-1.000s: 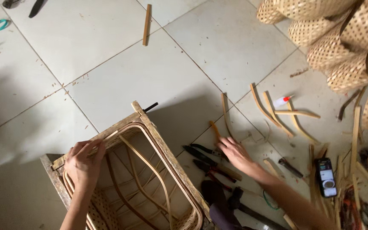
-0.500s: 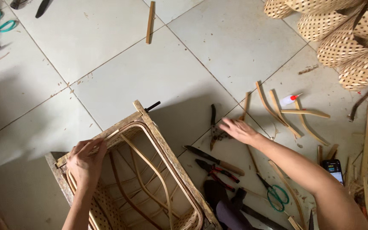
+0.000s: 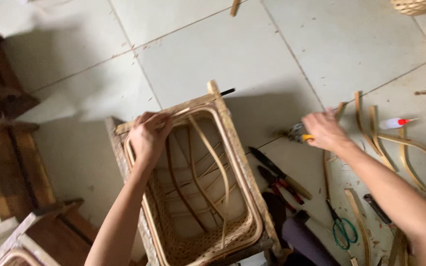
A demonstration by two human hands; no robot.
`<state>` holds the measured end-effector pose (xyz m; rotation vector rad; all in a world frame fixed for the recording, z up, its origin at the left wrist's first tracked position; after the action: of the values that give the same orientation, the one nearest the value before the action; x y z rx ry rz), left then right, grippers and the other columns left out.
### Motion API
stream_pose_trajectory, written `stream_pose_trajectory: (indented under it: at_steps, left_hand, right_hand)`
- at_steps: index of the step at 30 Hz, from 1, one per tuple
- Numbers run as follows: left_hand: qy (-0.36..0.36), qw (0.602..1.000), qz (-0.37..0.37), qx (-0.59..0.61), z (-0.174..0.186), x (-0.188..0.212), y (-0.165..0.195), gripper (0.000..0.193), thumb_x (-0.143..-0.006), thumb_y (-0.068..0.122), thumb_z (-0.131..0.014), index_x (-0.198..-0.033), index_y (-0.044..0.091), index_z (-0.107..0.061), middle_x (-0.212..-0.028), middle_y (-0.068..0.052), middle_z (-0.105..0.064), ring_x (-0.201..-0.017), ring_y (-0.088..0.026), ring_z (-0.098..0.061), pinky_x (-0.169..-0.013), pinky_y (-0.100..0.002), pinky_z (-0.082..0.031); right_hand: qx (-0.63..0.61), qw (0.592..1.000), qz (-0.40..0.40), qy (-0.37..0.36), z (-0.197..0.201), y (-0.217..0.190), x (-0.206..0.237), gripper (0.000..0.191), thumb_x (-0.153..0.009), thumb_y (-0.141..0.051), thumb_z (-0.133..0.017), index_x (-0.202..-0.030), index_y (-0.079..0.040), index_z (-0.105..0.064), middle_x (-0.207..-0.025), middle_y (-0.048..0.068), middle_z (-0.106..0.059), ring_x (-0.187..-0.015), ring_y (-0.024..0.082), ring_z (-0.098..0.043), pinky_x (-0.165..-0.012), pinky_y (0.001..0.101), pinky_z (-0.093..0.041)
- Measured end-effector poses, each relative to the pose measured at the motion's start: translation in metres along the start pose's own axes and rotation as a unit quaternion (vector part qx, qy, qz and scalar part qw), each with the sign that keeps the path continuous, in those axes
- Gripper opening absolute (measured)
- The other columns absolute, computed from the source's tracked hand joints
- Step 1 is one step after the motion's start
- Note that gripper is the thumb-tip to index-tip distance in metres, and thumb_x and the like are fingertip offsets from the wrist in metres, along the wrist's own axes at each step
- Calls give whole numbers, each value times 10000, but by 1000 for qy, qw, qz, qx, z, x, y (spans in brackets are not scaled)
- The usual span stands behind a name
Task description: The person is weaving a rectangular basket using thin wooden strips. They insert and bend the strips into a wooden mold, using a hammer to secure them and pliers to trim excess material. The process involves repeated insertion, bending, and securing of the strips to form the basket's structure.
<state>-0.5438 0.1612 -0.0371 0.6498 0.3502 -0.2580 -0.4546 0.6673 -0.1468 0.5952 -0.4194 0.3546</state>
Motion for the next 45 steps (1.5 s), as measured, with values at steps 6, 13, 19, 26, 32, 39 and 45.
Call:
stream_pose_trajectory:
  at_steps: [6, 13, 19, 26, 32, 39, 45]
  left_hand:
    - [11, 1000, 6, 5, -15, -5, -9, 156, -910, 302, -820, -966, 157, -831, -891, -49, -781, -736, -177, -641, -609, -329, -502]
    - [18, 1000, -17, 18, -8, -11, -5, 176, -861, 315, -833, -932, 154, -828, -902, -59, -771, -779, -196, -670, -628, -363, -545]
    - [0, 1000, 2, 26, -8, -16, -6, 151, -875, 284, -817, -928, 143, -830, -888, -58, -768, -766, -195, -685, -624, -362, -566]
    - [21, 999, -13, 41, 0, -15, -1, 142, -834, 259, -814, -921, 148, -832, -922, -49, -768, -812, -207, -700, -668, -361, -586]
    - [-39, 997, 34, 56, -10, -20, -8, 134, -879, 245, -788, -954, 141, -827, -938, -62, -759, -781, -214, -710, -610, -365, -586]
    - [-14, 998, 1, 58, -5, -17, -5, 168, -829, 229, -814, -955, 119, -822, -929, -62, -756, -811, -223, -704, -683, -386, -594]
    - [-12, 999, -10, 30, -3, -18, -1, 202, -791, 218, -826, -965, 115, -819, -931, -61, -741, -847, -238, -688, -701, -397, -593]
  right_hand:
    - [-720, 660, -194, -84, 75, 16, 59, 694, -933, -570, -550, -1346, -16, -621, -1085, 196, -778, -1069, 254, -750, -995, 475, -550]
    - [-850, 473, 53, -224, 223, -150, 80, 629, -793, -212, -686, -1388, -116, -505, -1178, 108, -673, -1180, 237, -684, -1035, 502, -544]
    - [-799, 567, 50, -195, 242, -228, 21, 274, -874, -344, -609, -1027, -121, -568, -839, 103, -685, -850, 205, -668, -870, 401, -547]
    - [-746, 641, -35, -177, 236, -242, -27, 308, -856, -406, -672, -796, -164, -492, -718, 16, -405, -691, 225, -457, -736, 415, -465]
    - [-760, 636, -32, -129, 248, -246, -36, 289, -803, -394, -667, -770, -179, -475, -733, -6, -460, -744, 177, -512, -755, 400, -469]
    - [-759, 636, -63, -125, 232, -252, -54, 383, -827, -514, -651, -738, -174, -499, -690, 9, -451, -643, 187, -483, -647, 379, -470]
    - [-736, 666, -79, -88, 220, -246, -74, 463, -791, -592, -691, -660, -179, -526, -600, -11, -490, -529, 155, -517, -510, 326, -466]
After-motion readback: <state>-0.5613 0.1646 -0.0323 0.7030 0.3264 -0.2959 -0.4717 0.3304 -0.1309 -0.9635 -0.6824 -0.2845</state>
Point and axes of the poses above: each hand's wrist, its own x-axis away from the middle knuckle, its own z-axis out of the back of the hand, y = z × x, the point moved 8 cm from there along -x, towards the middle knuckle
